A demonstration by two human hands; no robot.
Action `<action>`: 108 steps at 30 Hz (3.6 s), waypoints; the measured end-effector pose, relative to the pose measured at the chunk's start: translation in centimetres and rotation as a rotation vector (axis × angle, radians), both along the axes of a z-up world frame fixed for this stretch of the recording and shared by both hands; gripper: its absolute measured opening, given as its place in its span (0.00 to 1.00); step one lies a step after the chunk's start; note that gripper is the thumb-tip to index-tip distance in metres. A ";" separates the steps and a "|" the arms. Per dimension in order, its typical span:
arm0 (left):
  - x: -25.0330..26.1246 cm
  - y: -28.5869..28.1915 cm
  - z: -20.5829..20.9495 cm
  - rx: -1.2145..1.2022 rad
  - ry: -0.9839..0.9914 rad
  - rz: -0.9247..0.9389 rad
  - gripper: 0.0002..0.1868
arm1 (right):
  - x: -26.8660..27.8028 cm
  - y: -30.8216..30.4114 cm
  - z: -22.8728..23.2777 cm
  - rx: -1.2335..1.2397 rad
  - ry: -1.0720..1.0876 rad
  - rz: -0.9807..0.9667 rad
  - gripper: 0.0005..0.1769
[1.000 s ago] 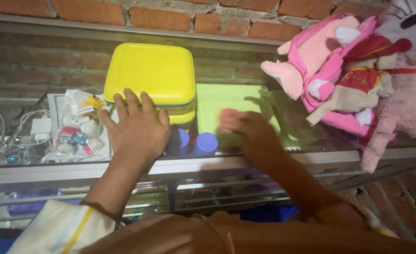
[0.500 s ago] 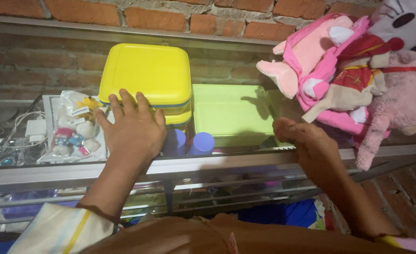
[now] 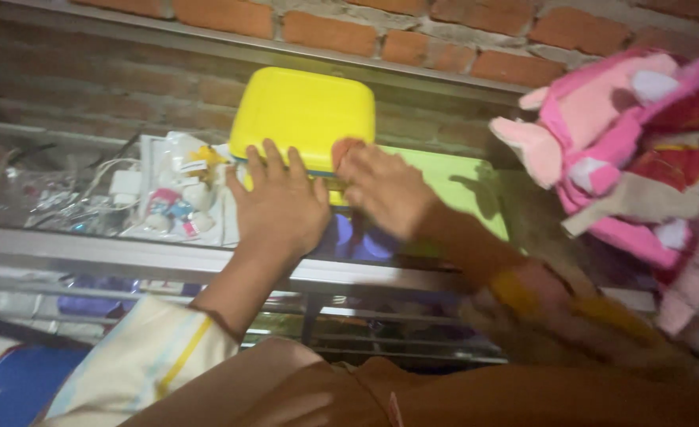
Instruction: The person rearranges stuffed toys and wipes the glass surface of a display cabinet. They move several plush toys to one side, wipe the glass with their hands, and then place the toys back on top of the cabinet.
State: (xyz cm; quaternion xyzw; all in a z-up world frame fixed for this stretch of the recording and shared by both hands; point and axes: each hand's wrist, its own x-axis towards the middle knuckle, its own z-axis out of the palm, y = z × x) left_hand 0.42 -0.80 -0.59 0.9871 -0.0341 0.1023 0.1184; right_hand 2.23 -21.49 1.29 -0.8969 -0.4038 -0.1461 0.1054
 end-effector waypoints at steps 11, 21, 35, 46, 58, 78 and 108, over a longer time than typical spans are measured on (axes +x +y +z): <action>0.0 0.2 0.8 -0.076 0.043 -0.002 0.38 | 5.1 0.8 -0.9 -0.022 0.056 -0.027 0.24; 0.5 0.5 -0.3 -0.118 -0.010 -0.021 0.34 | -6.7 -1.5 -0.2 0.018 -0.115 -0.096 0.28; -3.3 -4.9 0.7 -0.210 -0.125 -0.109 0.28 | -2.7 0.5 1.0 1.335 0.652 -0.395 0.22; 2.3 20.9 -4.2 0.143 0.071 0.286 0.45 | -1.3 8.7 -1.8 0.705 0.590 -0.250 0.12; -6.0 12.9 -4.2 -0.305 -0.475 -0.284 0.30 | 4.1 18.3 -0.9 0.592 0.333 -0.133 0.15; -1.9 22.3 -4.0 -0.200 -0.607 -0.084 0.20 | 8.7 30.4 -3.7 0.439 0.561 -0.035 0.30; 2.1 58.1 -3.9 0.200 -0.198 0.648 0.35 | 7.5 40.4 0.1 -0.152 0.293 -0.407 0.47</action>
